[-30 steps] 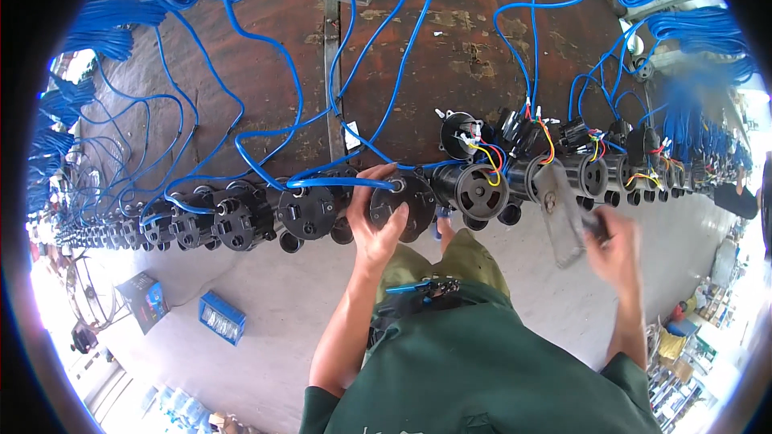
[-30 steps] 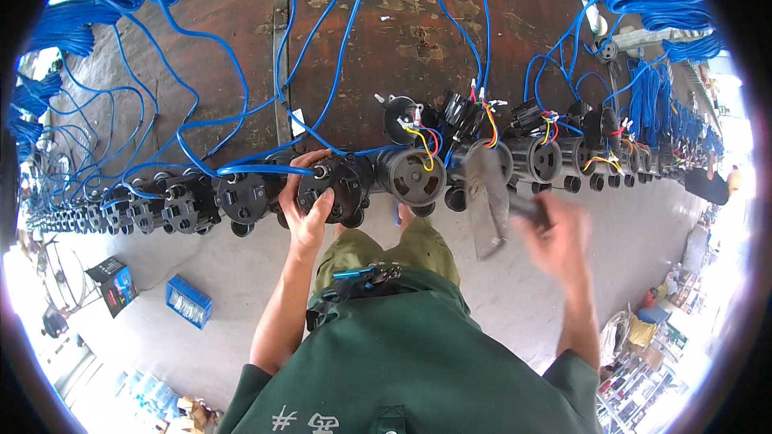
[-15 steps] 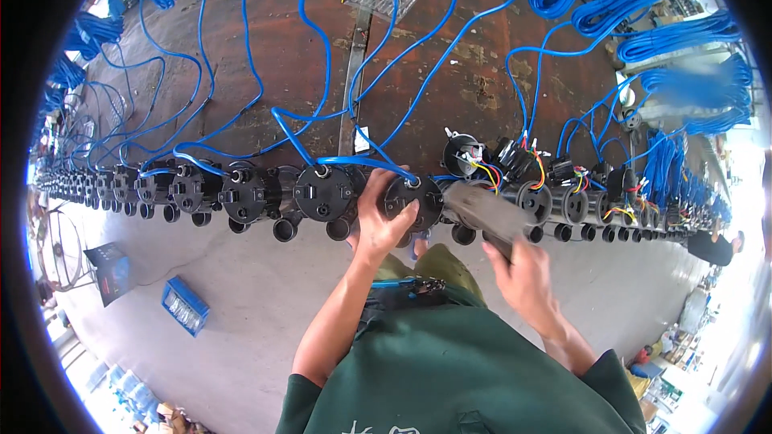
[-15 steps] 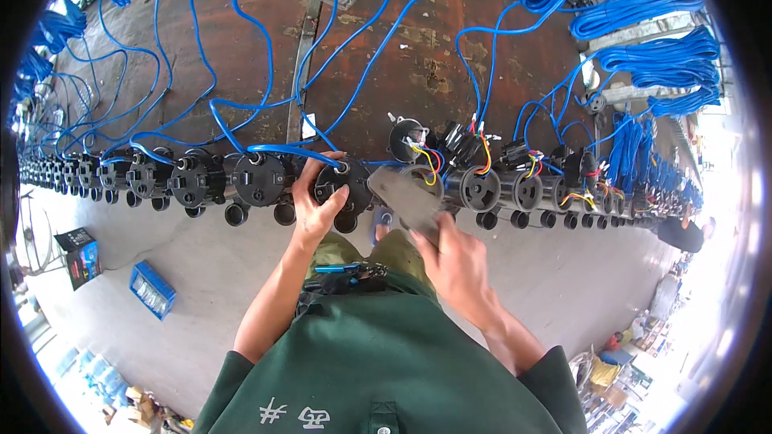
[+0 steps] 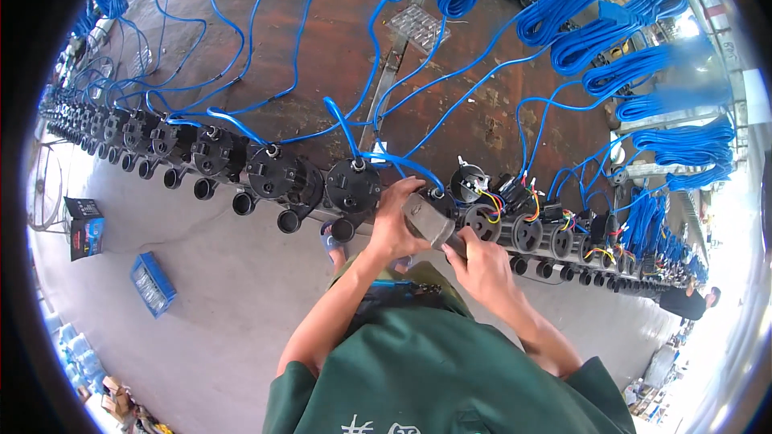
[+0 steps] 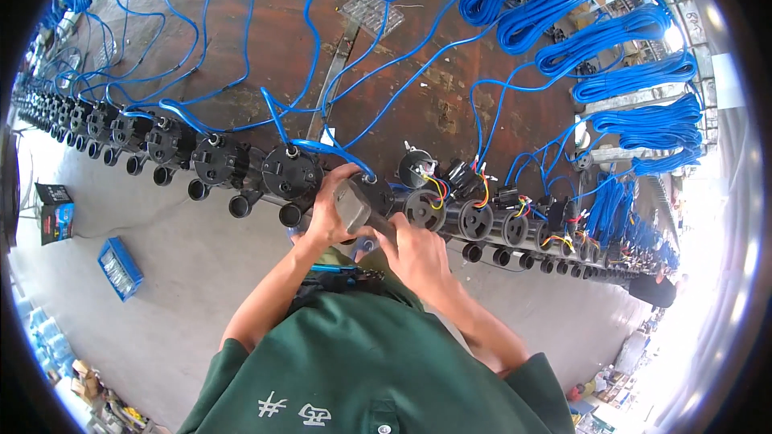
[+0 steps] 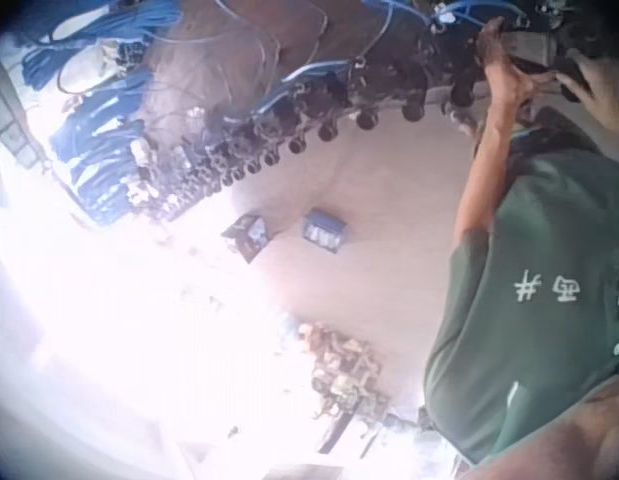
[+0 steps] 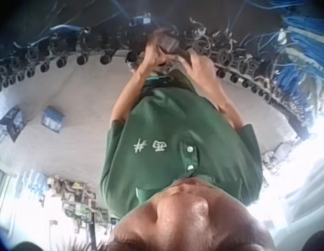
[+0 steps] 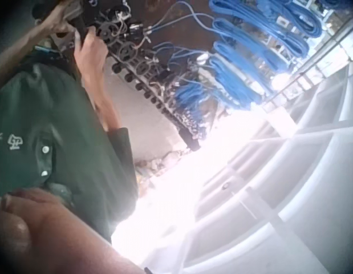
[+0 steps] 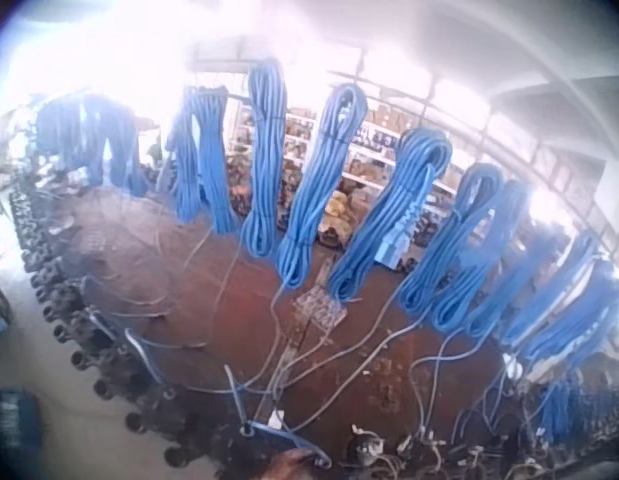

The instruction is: The person assembles water pumps by securing top covers and inserting blue cables, using a hammer to tap components into place.

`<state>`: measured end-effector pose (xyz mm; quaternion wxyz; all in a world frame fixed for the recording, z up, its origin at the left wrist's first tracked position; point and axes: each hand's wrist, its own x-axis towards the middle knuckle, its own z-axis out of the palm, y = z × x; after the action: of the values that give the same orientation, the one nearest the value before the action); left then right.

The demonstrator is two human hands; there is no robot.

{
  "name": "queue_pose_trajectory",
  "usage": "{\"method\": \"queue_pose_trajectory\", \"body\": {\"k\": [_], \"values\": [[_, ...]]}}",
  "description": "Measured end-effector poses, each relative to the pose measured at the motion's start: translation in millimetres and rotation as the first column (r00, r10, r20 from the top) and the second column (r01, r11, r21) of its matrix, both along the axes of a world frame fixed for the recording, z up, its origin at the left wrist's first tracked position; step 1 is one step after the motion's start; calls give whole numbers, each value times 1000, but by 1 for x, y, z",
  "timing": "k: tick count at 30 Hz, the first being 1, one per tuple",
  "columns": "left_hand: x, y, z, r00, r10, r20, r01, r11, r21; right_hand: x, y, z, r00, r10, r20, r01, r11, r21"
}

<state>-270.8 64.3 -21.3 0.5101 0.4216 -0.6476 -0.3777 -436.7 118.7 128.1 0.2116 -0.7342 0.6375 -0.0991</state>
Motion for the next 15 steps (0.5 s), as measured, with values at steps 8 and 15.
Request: {"method": "queue_pose_trajectory", "body": {"k": [8,15], "values": [[4,5,13,998,38,53,-42,996,78,-31,12,69,954,-41,298,109,971,-214],[-3,-3,15,999,16,50,-19,998,63,-46,10,23,986,-145,86,135,984,115]]}}
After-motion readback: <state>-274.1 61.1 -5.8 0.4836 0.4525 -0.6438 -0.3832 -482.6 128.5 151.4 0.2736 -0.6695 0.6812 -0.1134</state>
